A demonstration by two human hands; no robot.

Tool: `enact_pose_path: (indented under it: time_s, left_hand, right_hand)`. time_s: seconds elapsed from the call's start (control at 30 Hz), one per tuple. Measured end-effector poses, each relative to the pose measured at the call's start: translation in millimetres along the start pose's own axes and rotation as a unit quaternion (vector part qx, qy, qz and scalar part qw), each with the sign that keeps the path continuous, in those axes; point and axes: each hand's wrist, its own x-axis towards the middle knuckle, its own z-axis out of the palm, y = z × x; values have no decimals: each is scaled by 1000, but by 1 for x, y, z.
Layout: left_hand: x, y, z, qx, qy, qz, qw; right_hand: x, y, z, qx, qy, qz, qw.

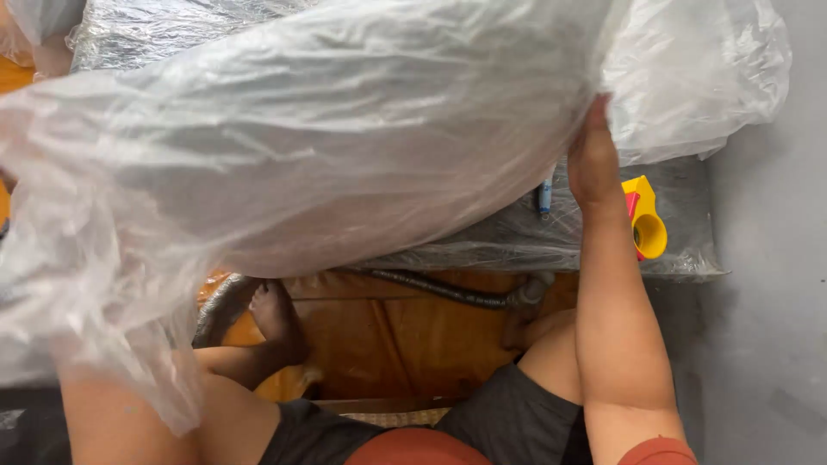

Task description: A person is vacuum-packing a large white item into a plastic bag using a vacuum cleaner hose and then folding the bag.

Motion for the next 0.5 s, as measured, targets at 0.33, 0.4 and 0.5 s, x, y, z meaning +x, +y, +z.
enact_pose_path:
  time_s: [0.33,0.4,0.5]
  left_hand:
    - [-4,-18,-12,-2,83,110,991]
    - [-18,-23,-3,-3,100,126,987]
    - [-57,-16,21,1,125,156,980]
  right_hand:
    - [-26,-24,21,-193,0,19,981]
    - [-39,-48,38,-74,-16,124,989]
    - [-44,18,13,-51,12,216,975]
